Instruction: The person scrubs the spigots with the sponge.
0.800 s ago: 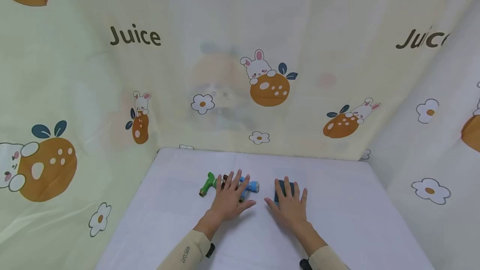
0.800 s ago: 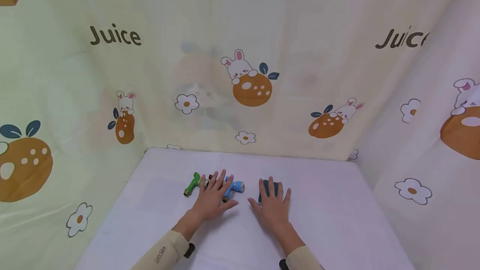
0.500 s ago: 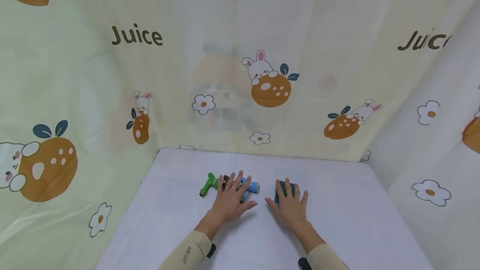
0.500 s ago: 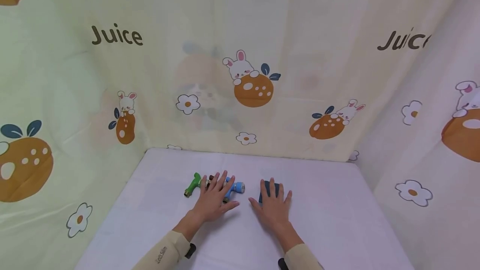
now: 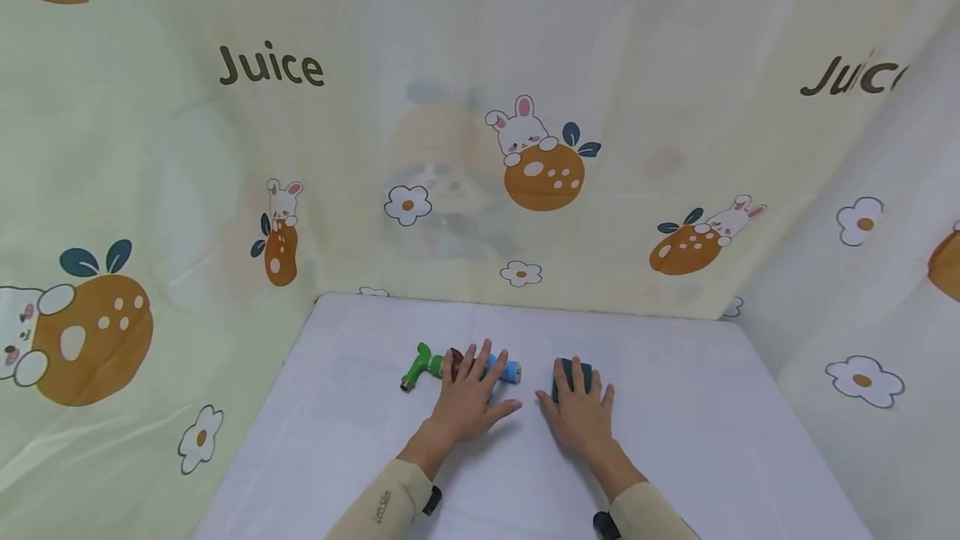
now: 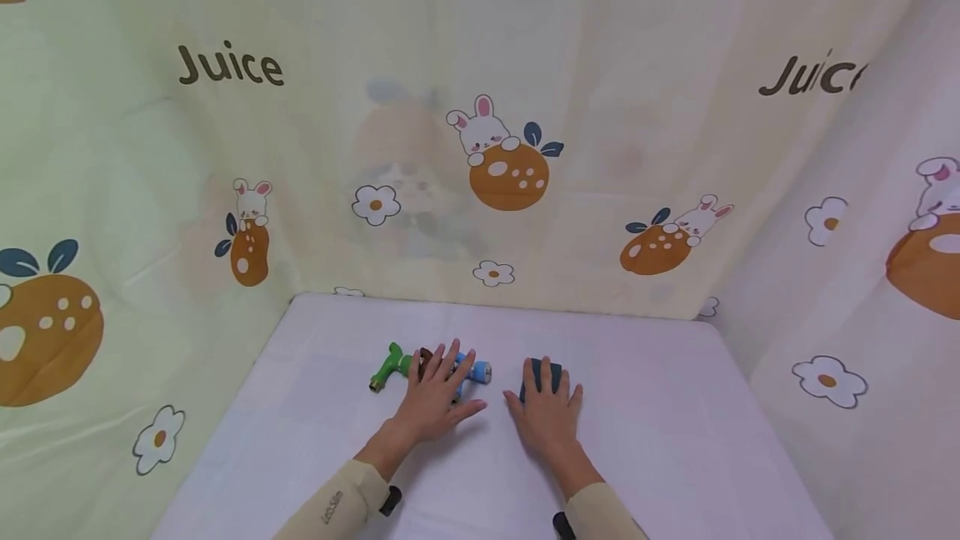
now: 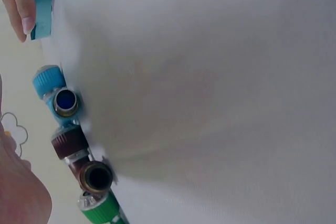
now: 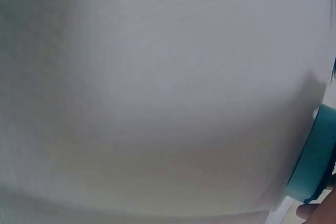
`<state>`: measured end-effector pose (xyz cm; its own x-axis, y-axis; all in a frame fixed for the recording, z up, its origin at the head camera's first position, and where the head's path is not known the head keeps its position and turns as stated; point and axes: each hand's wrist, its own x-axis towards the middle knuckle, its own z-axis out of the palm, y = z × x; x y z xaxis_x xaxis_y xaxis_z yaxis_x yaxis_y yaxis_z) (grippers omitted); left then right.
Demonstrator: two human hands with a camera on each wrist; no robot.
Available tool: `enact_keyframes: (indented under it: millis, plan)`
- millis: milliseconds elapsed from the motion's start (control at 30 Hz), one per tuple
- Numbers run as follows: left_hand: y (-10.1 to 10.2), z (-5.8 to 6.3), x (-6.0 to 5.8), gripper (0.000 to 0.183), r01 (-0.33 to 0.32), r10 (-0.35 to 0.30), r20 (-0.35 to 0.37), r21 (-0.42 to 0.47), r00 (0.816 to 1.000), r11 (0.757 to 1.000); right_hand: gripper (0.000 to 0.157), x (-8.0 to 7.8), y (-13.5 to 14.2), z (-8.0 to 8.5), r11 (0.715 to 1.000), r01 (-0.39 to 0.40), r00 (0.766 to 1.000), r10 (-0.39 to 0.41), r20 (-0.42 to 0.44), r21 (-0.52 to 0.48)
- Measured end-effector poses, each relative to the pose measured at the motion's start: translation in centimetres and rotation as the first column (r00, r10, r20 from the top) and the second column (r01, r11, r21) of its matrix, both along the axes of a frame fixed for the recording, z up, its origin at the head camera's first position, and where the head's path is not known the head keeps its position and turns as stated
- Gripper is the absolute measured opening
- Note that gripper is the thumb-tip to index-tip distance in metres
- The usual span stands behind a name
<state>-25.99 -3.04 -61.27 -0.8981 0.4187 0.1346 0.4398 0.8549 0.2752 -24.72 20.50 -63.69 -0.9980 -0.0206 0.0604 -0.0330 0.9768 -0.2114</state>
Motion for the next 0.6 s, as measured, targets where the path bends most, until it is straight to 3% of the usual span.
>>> enact_keyframes:
  millis: [333, 600]
  plan:
    - [1.1, 0.4, 0.0, 0.086, 0.021, -0.02, 0.013, -0.067, 1.0, 0.998, 0.074, 0.1, 0.3, 0.1, 1.0, -0.005, 1.0, 0.005, 0.001, -0.01]
    - [1.8, 0.1, -0.2, 0.085, 0.012, -0.009, 0.043, -0.054, 0.999, 0.998, 0.073, 0.1, 0.4, 0.1, 0.999, -0.014, 1.0, 0.014, -0.012, -0.038]
